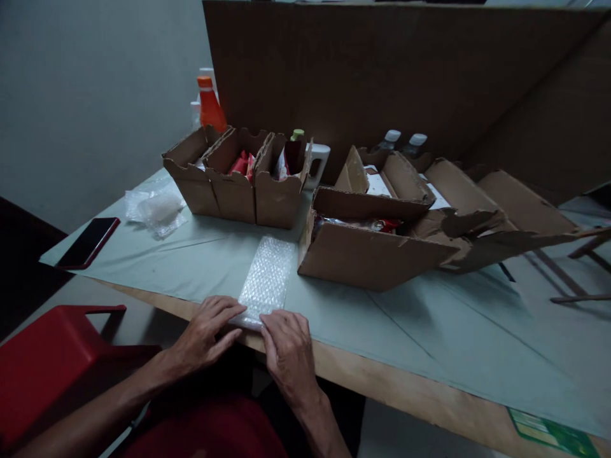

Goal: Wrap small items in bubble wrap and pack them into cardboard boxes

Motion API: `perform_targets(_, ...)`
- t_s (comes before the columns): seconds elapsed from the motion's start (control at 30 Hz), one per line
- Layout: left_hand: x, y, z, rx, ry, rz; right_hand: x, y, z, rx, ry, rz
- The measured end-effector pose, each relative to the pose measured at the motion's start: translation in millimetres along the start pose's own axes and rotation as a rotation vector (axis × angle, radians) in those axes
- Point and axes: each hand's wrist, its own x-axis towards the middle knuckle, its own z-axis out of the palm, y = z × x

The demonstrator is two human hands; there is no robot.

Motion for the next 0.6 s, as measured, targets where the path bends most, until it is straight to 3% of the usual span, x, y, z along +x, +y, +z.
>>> perform_targets(0.07,0,-1,-1.7,-0.047,-0.019,-0.035,1,0,-3,0.053,-0.046,0.050)
perform_targets(0.17,9,-8,2.7,-0.037,-0.018,-0.090,-2,-1,-6,-0.025,0.014,0.080)
perform_targets(0.23,17,-13,7.9,0.020,-0.010,-0.098,-5,-1,-6,-0.119,0.051,0.058)
perform_targets(0.33,22,-18,12.6,0.056,0.031,-0.093,-7,-2,-3,-0.187,-0.016,0.002)
perform_targets(0.5,8,-11,2.4,-0.061,0.005,-0.018,-4,-2,-3,-0.069,-0.023,0.036)
perform_targets(0.6,5,-9,-4.3,-0.131,-0.053,-0.059,-5,-2,-8,0.006,-0.049,0.075)
